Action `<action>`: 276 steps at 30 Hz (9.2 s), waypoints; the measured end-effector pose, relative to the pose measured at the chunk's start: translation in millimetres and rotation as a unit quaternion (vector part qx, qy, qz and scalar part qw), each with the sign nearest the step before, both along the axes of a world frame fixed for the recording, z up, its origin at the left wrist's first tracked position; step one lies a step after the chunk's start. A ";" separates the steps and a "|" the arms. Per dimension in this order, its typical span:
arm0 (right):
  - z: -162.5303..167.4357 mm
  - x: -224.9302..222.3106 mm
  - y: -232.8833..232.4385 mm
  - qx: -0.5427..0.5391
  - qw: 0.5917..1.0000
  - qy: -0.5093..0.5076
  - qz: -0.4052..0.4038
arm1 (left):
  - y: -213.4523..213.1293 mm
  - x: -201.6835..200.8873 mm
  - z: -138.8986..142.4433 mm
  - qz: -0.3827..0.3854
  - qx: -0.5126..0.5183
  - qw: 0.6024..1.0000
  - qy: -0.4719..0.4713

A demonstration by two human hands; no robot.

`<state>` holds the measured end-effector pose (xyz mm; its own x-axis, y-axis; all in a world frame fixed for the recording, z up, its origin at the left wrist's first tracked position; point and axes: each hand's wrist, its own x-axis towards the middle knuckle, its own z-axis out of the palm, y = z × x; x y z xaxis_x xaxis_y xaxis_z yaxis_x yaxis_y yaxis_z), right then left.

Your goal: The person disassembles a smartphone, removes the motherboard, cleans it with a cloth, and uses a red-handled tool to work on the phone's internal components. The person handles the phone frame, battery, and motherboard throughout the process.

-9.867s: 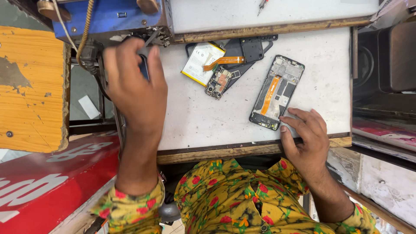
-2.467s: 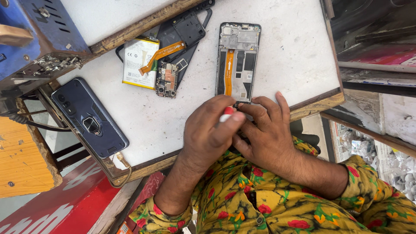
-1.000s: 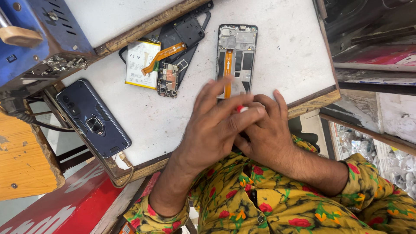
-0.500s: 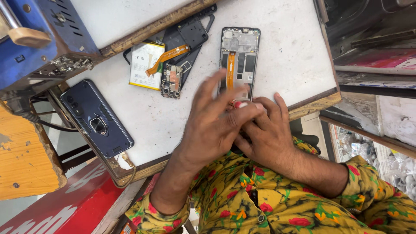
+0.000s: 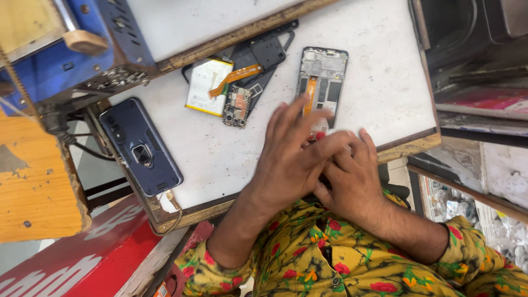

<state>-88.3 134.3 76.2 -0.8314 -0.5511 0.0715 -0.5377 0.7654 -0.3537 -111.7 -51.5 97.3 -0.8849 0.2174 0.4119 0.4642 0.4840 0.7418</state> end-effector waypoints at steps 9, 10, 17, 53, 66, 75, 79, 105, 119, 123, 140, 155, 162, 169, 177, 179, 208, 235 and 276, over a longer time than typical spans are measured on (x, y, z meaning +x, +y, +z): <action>-2.4 1.9 1.8 -0.007 1.000 -0.008 0.004 | -1.4 12.3 -10.1 0.038 -0.014 0.999 0.036; -3.2 2.1 1.9 -0.002 1.000 -0.009 0.002 | -1.1 12.2 -10.9 0.010 -0.013 1.000 0.011; -3.4 1.3 -0.2 -0.001 1.000 0.000 0.002 | -5.3 10.4 -12.6 -0.022 -0.029 0.999 0.008; 61.4 -21.6 44.6 -0.286 0.953 0.096 -0.026 | -81.3 83.2 -48.2 0.263 0.225 0.937 -0.055; 118.9 -23.8 16.2 -0.476 0.841 0.201 0.159 | -104.8 80.0 -42.3 0.372 0.103 0.923 -0.007; 100.6 -17.7 36.2 -0.477 0.852 0.166 0.137 | -132.9 42.6 -2.0 0.472 -0.019 0.881 -0.005; 69.2 -28.2 48.3 -0.459 0.880 0.120 0.030 | -145.7 23.1 8.2 0.466 -0.048 0.883 0.033; -14.0 -56.1 75.3 -0.272 0.951 0.000 -0.148 | -183.6 -9.7 -5.5 0.463 -0.145 0.870 0.093; -17.7 -57.8 73.8 -0.240 0.962 0.020 -0.128 | -186.6 -8.8 -15.7 0.455 -0.120 0.876 0.105; -17.4 -58.0 73.4 -0.244 0.960 0.017 -0.132 | -186.5 -9.4 -15.1 0.455 -0.120 0.876 0.103; -24.5 -59.6 78.8 -0.220 0.966 0.041 -0.127 | -176.1 -13.6 -20.0 0.431 -0.142 0.885 0.109; -24.4 -53.0 79.7 -0.235 0.961 0.034 -0.143 | -158.8 -19.1 -13.4 0.456 -0.153 0.871 0.104; -25.9 -50.0 85.7 -0.230 0.960 0.035 -0.154 | -154.0 -15.6 -12.2 0.425 -0.172 0.877 0.142; -21.3 -50.6 83.1 -0.235 0.960 0.041 -0.149 | -155.1 -17.3 -11.7 0.441 -0.268 0.839 0.170; -24.3 -53.4 84.2 -0.235 0.961 0.057 -0.138 | -162.4 -14.3 -5.8 0.403 -0.358 0.823 0.179; -24.4 -52.6 84.2 -0.236 0.960 0.052 -0.139 | -163.6 -16.0 -7.2 0.402 -0.369 0.818 0.181; -29.8 -51.0 90.4 -0.228 0.961 0.052 -0.145 | -163.6 -27.2 -15.7 0.409 -0.304 0.834 0.212; -27.3 -50.1 88.7 -0.237 0.960 0.051 -0.142 | -121.4 13.5 4.3 0.273 -0.303 0.913 -0.001; -13.5 -57.6 76.7 -0.208 0.970 0.049 -0.117 | -58.7 58.5 -56.7 0.189 0.201 0.957 -0.083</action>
